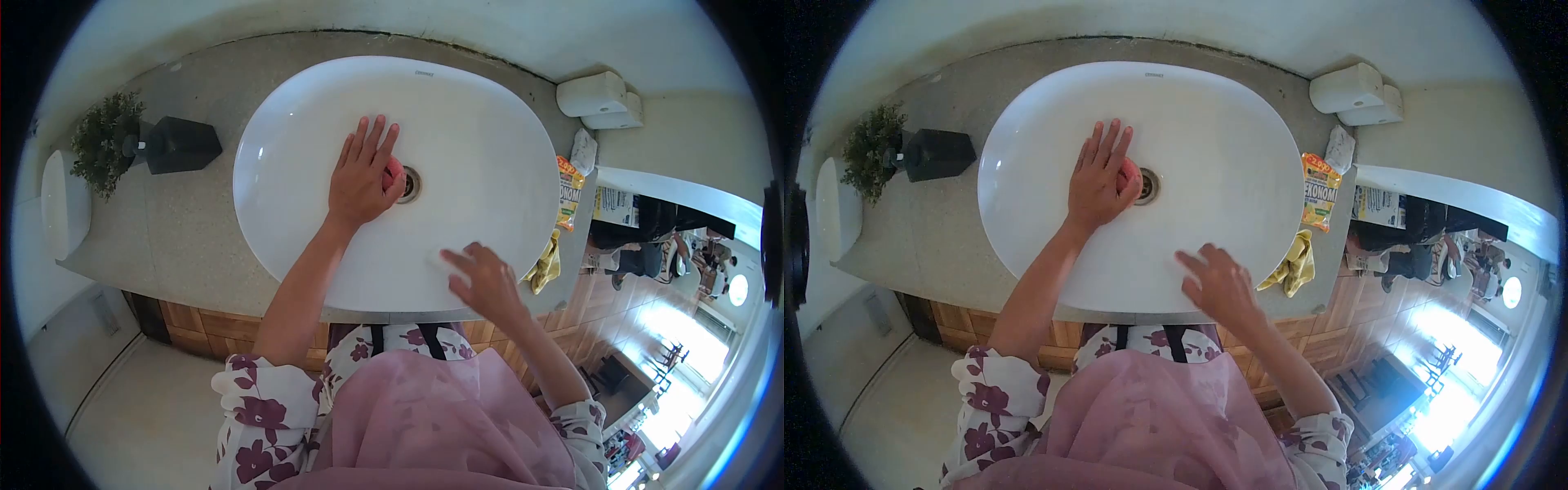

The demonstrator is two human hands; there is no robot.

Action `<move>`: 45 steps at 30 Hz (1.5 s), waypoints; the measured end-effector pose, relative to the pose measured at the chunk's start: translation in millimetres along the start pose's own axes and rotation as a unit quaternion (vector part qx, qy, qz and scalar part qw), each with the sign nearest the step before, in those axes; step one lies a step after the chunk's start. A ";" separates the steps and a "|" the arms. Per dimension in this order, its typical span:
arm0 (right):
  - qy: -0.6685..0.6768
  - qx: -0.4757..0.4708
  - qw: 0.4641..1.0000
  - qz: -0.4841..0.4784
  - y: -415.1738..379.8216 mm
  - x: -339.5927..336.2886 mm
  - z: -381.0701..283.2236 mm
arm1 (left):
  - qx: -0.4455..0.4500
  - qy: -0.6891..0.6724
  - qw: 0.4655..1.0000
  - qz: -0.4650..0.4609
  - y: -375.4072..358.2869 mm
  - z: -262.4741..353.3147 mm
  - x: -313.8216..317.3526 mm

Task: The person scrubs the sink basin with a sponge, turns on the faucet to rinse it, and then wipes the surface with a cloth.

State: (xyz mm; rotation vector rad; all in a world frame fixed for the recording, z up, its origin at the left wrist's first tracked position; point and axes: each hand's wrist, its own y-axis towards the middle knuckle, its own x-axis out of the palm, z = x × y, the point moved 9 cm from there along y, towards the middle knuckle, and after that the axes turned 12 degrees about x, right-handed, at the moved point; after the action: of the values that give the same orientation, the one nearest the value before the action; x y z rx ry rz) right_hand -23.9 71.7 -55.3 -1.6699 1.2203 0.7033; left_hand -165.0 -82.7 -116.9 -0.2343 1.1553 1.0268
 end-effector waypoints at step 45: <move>-0.082 0.080 0.949 0.294 121.9 -37.7 9.0 | 0.011 -0.004 0.999 0.030 0.6 3.5 -4.7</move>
State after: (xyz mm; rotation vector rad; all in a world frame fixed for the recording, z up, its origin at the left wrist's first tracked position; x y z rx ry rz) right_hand -150.4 85.0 -68.8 -1.0845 1.6215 1.0464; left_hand -163.4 -82.7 -111.3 -0.1776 1.1714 1.0667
